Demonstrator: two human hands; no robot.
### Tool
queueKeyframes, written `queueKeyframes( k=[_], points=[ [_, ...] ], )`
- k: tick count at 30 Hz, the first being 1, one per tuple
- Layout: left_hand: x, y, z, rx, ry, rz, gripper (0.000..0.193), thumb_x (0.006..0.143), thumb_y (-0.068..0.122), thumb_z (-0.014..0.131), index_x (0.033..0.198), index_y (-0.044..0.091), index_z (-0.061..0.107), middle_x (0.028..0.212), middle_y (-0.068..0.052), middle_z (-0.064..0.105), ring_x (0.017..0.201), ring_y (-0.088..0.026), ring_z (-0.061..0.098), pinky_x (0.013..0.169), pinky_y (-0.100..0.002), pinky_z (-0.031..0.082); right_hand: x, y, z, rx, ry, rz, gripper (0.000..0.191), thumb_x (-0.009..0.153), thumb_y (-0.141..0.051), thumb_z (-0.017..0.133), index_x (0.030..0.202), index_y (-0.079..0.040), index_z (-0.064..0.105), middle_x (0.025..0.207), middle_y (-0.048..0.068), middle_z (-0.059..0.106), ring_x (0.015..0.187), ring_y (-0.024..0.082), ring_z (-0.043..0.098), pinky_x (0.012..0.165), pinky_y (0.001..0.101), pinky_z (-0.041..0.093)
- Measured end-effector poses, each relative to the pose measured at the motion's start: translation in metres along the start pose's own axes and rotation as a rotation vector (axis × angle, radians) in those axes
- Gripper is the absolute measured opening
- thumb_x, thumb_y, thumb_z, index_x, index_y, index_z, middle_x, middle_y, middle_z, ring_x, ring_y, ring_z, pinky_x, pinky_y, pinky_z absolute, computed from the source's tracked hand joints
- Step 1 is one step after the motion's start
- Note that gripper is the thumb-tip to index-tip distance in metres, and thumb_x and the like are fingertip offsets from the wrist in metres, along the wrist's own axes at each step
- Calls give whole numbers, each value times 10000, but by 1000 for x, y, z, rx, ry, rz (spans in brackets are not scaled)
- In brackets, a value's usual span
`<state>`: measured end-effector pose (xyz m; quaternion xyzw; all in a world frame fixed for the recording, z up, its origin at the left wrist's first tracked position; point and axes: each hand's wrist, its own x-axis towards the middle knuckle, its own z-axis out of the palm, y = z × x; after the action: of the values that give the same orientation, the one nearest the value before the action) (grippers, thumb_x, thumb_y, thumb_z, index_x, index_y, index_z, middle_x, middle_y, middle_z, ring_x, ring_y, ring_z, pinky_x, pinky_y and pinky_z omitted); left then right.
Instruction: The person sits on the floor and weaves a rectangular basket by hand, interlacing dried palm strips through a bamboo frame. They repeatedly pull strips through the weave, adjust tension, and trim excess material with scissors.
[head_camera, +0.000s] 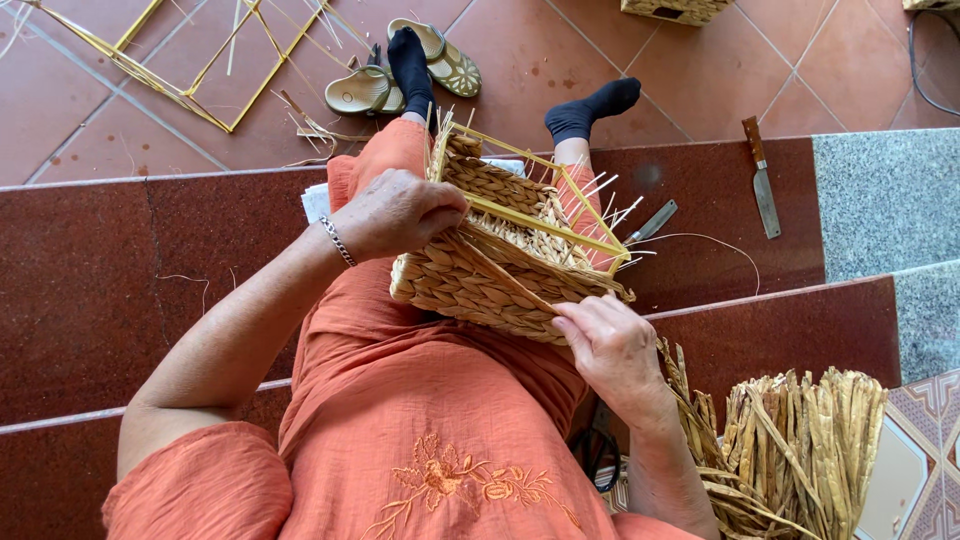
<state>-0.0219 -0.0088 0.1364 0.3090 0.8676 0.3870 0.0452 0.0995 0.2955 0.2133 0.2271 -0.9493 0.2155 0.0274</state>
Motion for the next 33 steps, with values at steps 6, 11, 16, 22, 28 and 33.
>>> queueKeyframes(
  k=[6,11,16,22,28,33],
  points=[
    [-5,10,-1,34,164,117,139,967,207,686,1003,78,721,807,-127,732,652,-290,700,593,-408,547,0,-6,4,-12,-29,-58,162,824,-95,774,961,-24,725,860,97,707,796,261,686,698,369,562],
    [-9,26,30,156,351,220,100,1039,88,597,1013,29,674,895,-118,717,600,-199,671,495,-304,539,1,-1,8,89,-72,23,144,876,-67,750,994,1,702,873,129,689,763,289,692,644,373,551],
    [23,28,55,393,-88,-194,259,1018,251,625,858,57,687,683,-99,681,558,-244,684,469,-400,542,2,-9,4,211,-76,35,151,840,-121,799,911,-22,710,793,124,663,682,300,661,595,393,509],
    [28,28,41,302,-153,-249,156,880,188,694,762,111,759,691,-139,708,639,-309,700,590,-446,548,4,-16,-3,269,-33,34,127,860,-110,793,863,-25,698,748,104,654,646,282,651,579,376,502],
    [8,34,29,89,105,-38,87,866,175,716,825,98,725,755,-94,702,713,-320,705,616,-436,535,6,-16,-7,298,-18,-22,129,866,-108,793,886,-22,700,737,103,635,639,276,643,574,373,504],
    [-5,28,15,-77,68,93,155,897,83,689,1044,83,735,986,-123,666,808,-322,695,691,-435,547,10,-16,-9,259,46,-48,132,871,-118,796,884,-29,699,729,94,641,622,259,648,558,357,508]
  ],
)
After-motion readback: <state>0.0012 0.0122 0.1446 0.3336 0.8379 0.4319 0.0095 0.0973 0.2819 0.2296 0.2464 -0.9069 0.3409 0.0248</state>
